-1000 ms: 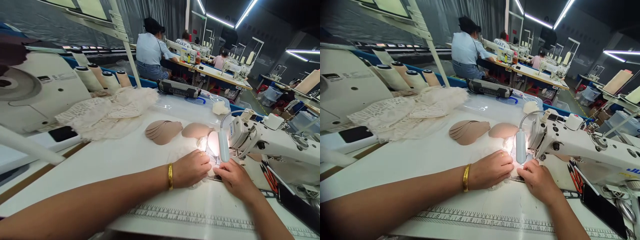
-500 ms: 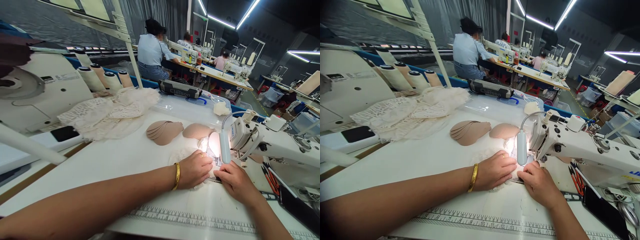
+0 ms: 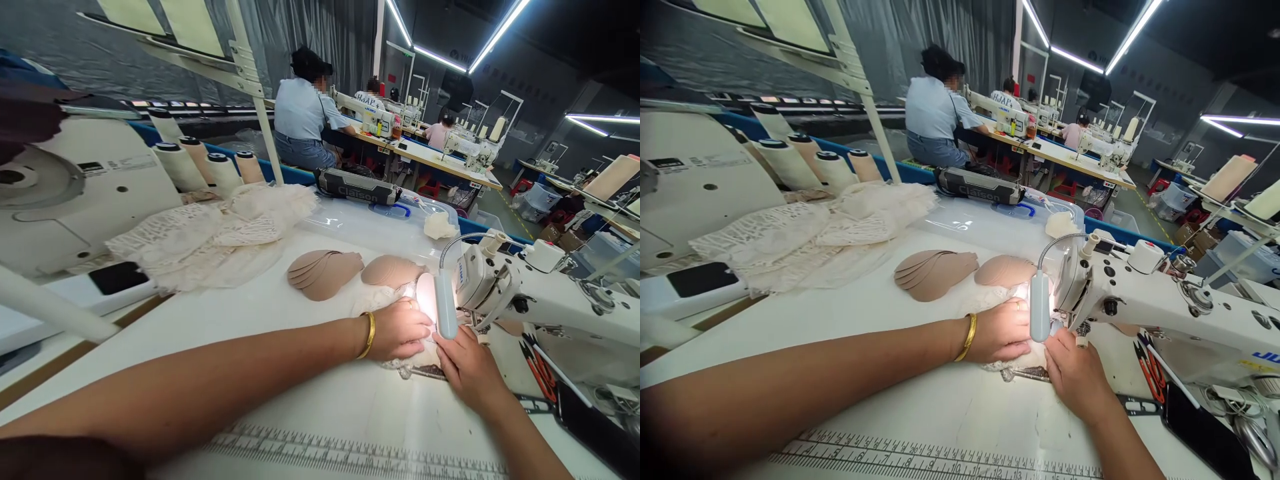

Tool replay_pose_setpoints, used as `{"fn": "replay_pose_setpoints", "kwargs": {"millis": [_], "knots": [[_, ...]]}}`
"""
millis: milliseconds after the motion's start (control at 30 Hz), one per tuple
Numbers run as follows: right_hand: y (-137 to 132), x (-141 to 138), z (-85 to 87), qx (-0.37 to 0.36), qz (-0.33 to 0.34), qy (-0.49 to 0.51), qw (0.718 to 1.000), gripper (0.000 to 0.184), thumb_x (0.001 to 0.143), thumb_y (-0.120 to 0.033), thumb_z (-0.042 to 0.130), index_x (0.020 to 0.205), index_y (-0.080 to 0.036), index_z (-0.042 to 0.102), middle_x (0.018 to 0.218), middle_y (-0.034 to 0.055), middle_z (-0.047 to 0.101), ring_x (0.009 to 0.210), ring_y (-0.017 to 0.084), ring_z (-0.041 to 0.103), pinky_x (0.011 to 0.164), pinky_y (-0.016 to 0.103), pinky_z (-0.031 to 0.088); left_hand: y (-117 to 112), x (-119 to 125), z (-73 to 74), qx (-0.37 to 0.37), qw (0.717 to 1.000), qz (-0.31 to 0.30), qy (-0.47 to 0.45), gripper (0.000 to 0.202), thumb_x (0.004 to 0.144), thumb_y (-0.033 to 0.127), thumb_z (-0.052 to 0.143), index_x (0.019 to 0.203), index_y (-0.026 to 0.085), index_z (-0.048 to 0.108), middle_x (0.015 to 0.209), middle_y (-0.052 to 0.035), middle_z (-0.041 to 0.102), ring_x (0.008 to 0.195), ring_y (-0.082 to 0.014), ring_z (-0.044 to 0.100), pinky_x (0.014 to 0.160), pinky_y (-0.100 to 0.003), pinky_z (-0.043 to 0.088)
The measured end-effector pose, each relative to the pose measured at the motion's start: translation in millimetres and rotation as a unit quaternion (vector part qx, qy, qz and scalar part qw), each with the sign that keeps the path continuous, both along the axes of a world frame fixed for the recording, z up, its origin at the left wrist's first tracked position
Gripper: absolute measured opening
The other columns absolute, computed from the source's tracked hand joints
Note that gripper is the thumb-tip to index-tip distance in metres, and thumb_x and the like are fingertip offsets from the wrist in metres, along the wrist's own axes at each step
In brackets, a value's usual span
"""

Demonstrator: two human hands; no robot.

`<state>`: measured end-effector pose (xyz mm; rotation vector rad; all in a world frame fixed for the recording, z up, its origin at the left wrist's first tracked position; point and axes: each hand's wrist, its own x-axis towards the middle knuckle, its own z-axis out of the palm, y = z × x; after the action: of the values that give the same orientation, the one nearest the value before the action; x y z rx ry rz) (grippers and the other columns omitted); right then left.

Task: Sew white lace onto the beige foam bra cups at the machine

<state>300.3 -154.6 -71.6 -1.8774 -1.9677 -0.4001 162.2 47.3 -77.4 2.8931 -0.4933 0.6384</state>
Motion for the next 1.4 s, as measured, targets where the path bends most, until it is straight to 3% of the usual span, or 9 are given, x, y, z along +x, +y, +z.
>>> {"fn": "replay_pose_setpoints", "kwargs": {"millis": [667, 900, 1000, 1100, 1167, 1200, 1267, 1333, 1400], "knots": [[-0.4, 5.3, -6.8, 0.006, -0.031, -0.009, 0.999, 0.023, 0.102, -0.02, 0.043, 0.096, -0.024, 0.066, 0.093, 0.0068, 0.067, 0.082, 0.021, 0.062, 0.059, 0.029, 0.043, 5.9, 12.0, 9.3, 0.004, 0.999, 0.032, -0.01, 0.012, 0.091, 0.03, 0.066, 0.096, 0.021, 0.072, 0.113, -0.01, 0.071, 0.102, -0.0271, 0.061, 0.091, -0.044, 0.043], [-1.5, -0.9, -1.8, 0.011, -0.028, 0.127, 0.991, 0.027, 0.105, -0.028, 0.04, 0.097, -0.024, 0.066, 0.083, 0.0054, 0.065, 0.079, 0.021, 0.063, 0.067, 0.031, 0.048, 1.1, 15.8, 17.1, 0.016, 0.993, 0.103, 0.05, 0.008, 0.08, 0.009, 0.064, 0.084, 0.016, 0.064, 0.087, -0.0096, 0.069, 0.081, -0.0256, 0.063, 0.073, -0.039, 0.044], [0.2, -16.6, 2.4, -0.042, -0.039, 0.363, 0.93, 0.023, 0.104, -0.041, 0.046, 0.108, -0.024, 0.061, 0.086, 0.004, 0.068, 0.077, 0.021, 0.065, 0.065, 0.031, 0.05, -4.8, -9.1, 27.3, -0.016, 0.994, 0.098, 0.047, 0.014, 0.083, 0.006, 0.059, 0.091, 0.016, 0.063, 0.086, -0.007, 0.07, 0.078, -0.0224, 0.064, 0.073, -0.037, 0.047], [6.8, -40.2, 5.0, -0.054, -0.038, 0.602, 0.796, 0.045, 0.096, -0.05, 0.059, 0.131, -0.024, 0.046, 0.082, -0.0003, 0.067, 0.067, 0.018, 0.063, 0.061, 0.029, 0.049, -32.2, -58.9, 32.3, -0.171, 0.985, 0.036, 0.014, 0.025, 0.092, 0.01, 0.052, 0.113, 0.019, 0.062, 0.108, -0.0083, 0.073, 0.102, -0.0228, 0.065, 0.094, -0.04, 0.048], [11.5, -58.7, 5.9, -0.03, -0.047, 0.689, 0.722, 0.056, 0.09, -0.049, 0.069, 0.133, -0.025, 0.043, 0.072, -0.0057, 0.061, 0.06, 0.015, 0.058, 0.06, 0.027, 0.047, -62.1, -93.6, 28.0, -0.346, 0.937, -0.003, 0.048, 0.026, 0.094, 0.028, 0.062, 0.119, 0.022, 0.062, 0.123, -0.0104, 0.07, 0.116, -0.0262, 0.061, 0.105, -0.044, 0.045], [12.7, -68.3, 5.9, -0.013, -0.053, 0.712, 0.7, 0.058, 0.087, -0.047, 0.073, 0.133, -0.025, 0.043, 0.069, -0.0075, 0.058, 0.059, 0.014, 0.056, 0.061, 0.026, 0.046, -77.7, -107.6, 23.8, -0.466, 0.879, -0.006, 0.104, 0.031, 0.092, 0.038, 0.069, 0.118, 0.022, 0.063, 0.117, -0.0097, 0.071, 0.109, -0.0249, 0.065, 0.099, -0.041, 0.05], [11.4, -87.8, 4.6, 0.023, -0.056, 0.735, 0.676, 0.061, 0.085, -0.046, 0.075, 0.134, -0.028, 0.043, 0.07, -0.0077, 0.057, 0.06, 0.014, 0.055, 0.062, 0.025, 0.046, -103.6, -124.7, 14.4, -0.698, 0.665, -0.034, 0.264, 0.05, 0.086, 0.052, 0.075, 0.124, 0.022, 0.06, 0.11, -0.0101, 0.074, 0.1, -0.024, 0.07, 0.089, -0.038, 0.055], [4.5, -106.2, 1.1, 0.06, -0.048, 0.74, 0.668, 0.064, 0.087, -0.046, 0.074, 0.138, -0.031, 0.04, 0.078, -0.0048, 0.061, 0.068, 0.015, 0.059, 0.067, 0.028, 0.05, -116.2, -127.5, 9.0, -0.856, 0.462, 0.006, 0.23, 0.058, 0.08, 0.057, 0.079, 0.121, 0.02, 0.061, 0.115, -0.0122, 0.073, 0.107, -0.0243, 0.07, 0.096, -0.037, 0.054], [-6.6, -121.6, -3.8, 0.083, -0.042, 0.743, 0.663, 0.068, 0.087, -0.047, 0.073, 0.142, -0.033, 0.037, 0.087, -0.002, 0.064, 0.075, 0.017, 0.063, 0.073, 0.031, 0.053, -115.4, -121.7, 11.0, -0.927, 0.355, 0.054, 0.111, 0.058, 0.074, 0.051, 0.086, 0.115, 0.017, 0.064, 0.12, -0.0129, 0.071, 0.113, -0.0244, 0.068, 0.101, -0.035, 0.052]]}}
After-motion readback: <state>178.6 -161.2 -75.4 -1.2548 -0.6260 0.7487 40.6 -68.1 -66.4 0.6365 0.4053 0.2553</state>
